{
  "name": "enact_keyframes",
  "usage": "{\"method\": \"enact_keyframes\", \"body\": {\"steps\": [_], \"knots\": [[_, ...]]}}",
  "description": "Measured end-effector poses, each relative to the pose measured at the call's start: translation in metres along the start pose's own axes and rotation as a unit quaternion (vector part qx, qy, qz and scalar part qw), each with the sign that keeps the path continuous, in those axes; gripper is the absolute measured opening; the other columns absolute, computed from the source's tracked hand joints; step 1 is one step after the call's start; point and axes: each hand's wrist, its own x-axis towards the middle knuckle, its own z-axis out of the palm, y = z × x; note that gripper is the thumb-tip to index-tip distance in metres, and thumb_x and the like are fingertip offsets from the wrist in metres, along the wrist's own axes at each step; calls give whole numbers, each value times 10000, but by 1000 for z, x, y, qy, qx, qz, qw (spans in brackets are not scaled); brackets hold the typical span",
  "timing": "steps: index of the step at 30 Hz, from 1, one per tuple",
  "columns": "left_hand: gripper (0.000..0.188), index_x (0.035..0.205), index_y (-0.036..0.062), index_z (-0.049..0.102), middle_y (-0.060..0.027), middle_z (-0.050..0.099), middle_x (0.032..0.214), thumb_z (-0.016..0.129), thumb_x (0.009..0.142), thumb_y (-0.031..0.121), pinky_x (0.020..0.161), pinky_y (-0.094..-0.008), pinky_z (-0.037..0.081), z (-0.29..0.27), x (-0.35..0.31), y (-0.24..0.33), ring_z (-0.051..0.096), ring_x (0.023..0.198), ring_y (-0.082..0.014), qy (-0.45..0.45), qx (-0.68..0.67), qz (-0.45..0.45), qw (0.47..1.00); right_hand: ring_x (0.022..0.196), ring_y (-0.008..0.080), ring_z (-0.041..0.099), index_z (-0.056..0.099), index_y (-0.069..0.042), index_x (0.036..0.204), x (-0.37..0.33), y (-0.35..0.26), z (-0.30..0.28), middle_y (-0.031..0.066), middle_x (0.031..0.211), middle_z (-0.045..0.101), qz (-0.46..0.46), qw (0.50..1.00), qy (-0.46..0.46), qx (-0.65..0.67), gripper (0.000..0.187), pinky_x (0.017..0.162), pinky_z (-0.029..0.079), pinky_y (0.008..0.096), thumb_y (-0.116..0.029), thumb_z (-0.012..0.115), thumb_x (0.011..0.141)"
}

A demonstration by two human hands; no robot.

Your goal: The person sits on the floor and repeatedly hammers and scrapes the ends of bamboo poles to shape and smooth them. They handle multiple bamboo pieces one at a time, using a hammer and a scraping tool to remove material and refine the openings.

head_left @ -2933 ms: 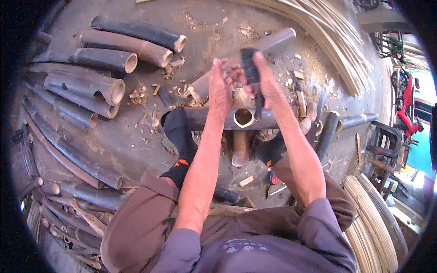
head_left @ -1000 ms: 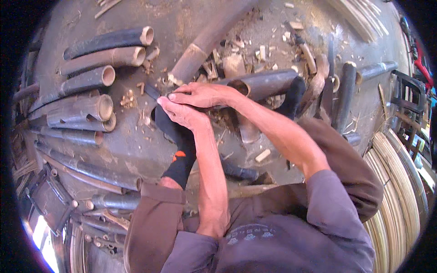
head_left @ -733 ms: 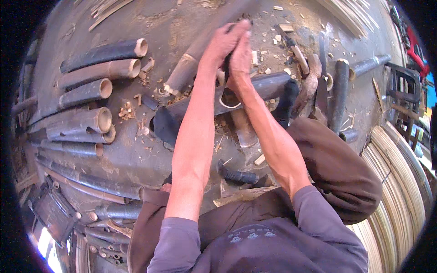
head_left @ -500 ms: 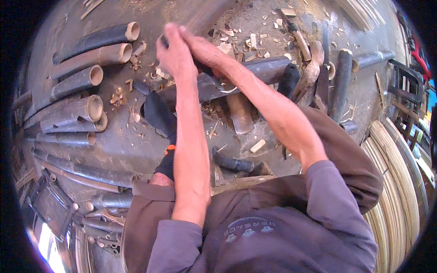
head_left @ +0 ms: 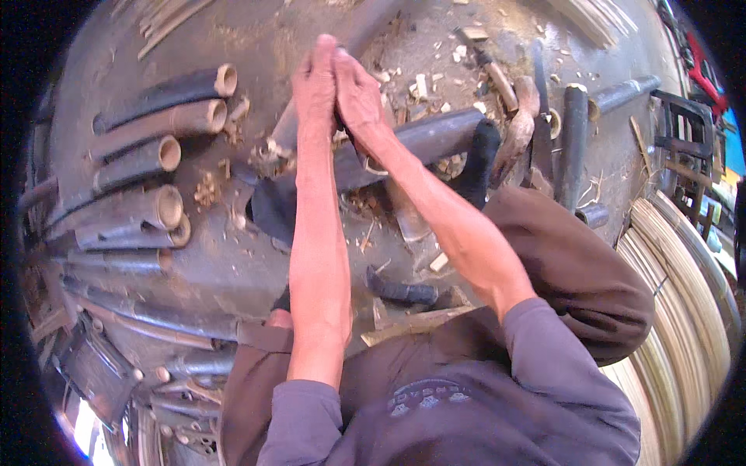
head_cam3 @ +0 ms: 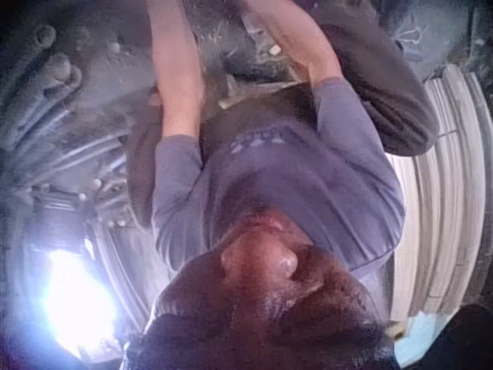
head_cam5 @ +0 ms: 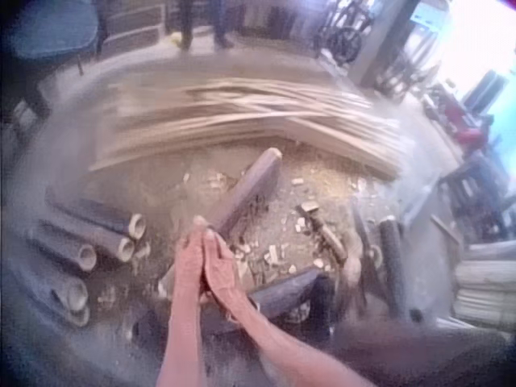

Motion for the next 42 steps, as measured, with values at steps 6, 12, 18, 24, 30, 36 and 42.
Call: {"method": "enact_keyframes", "body": {"steps": [6, 12, 18, 24, 30, 36, 42], "knots": [[469, 1173, -12, 596, -104, 609, 1122, 554, 964, 405, 923, -356, 467, -38, -92, -51, 576, 1038, -200, 302, -221, 118, 920, 1073, 156, 568, 614, -30, 1221, -52, 2, -10, 86, 1159, 661, -9, 900, -391, -192, 488, 955, 455, 330, -434, 443, 1009], [427, 1193, 9, 544, -97, 603, 1072, 626, 940, 343, 878, -326, 468, -12, -60, 1, 562, 988, -181, 93, -62, 79, 991, 925, 142, 547, 615, -43, 1106, -20, -29, -37, 50, 1037, 617, 17, 958, -287, -12, 435, 841, 475, 345, -388, 356, 1046], [359, 1101, 51, 547, -97, 624, 906, 724, 860, 250, 710, -309, 530, 41, -43, 9, 620, 807, -176, 88, -168, 64, 980, 951, 107, 547, 516, -128, 1233, 2, -75, -72, 14, 1083, 565, 306, 917, -253, 25, 535, 757, 483, 269, -581, 435, 962], [277, 1009, 32, 570, -65, 610, 878, 704, 861, 224, 703, -292, 497, 28, -32, 9, 570, 784, -143, 222, -281, 120, 926, 1062, 162, 532, 469, -94, 1361, 23, -52, -40, 57, 1245, 539, 201, 915, -347, -48, 575, 881, 476, 315, -529, 406, 990], [368, 1053, 24, 560, -70, 603, 892, 727, 832, 267, 698, -306, 507, 18, -8, -11, 576, 796, -161, 174, -247, 95, 949, 1100, 179, 524, 521, -49, 1311, 28, -21, -37, 105, 1247, 567, 53, 951, -294, -82, 557, 940, 436, 320, -497, 372, 1015], [330, 1007, 48, 659, -67, 645, 896, 738, 817, 305, 722, -305, 506, 58, 2, -16, 588, 808, -151, -96, -121, 63, 986, 1160, 272, 518, 543, 49, 1233, 9, -9, -68, 176, 1230, 578, -7, 1000, -22, -19, 549, 1002, 391, 365, -425, 343, 1040], [343, 1035, 75, 658, -36, 664, 952, 706, 864, 368, 833, -300, 492, 116, -37, -31, 595, 905, -125, -505, 106, 76, 853, 1203, 140, 450, 395, -57, 1394, -53, 11, -102, 65, 1275, 485, -102, 953, 277, 71, 601, 1014, 372, 307, -523, 277, 1034]]}}
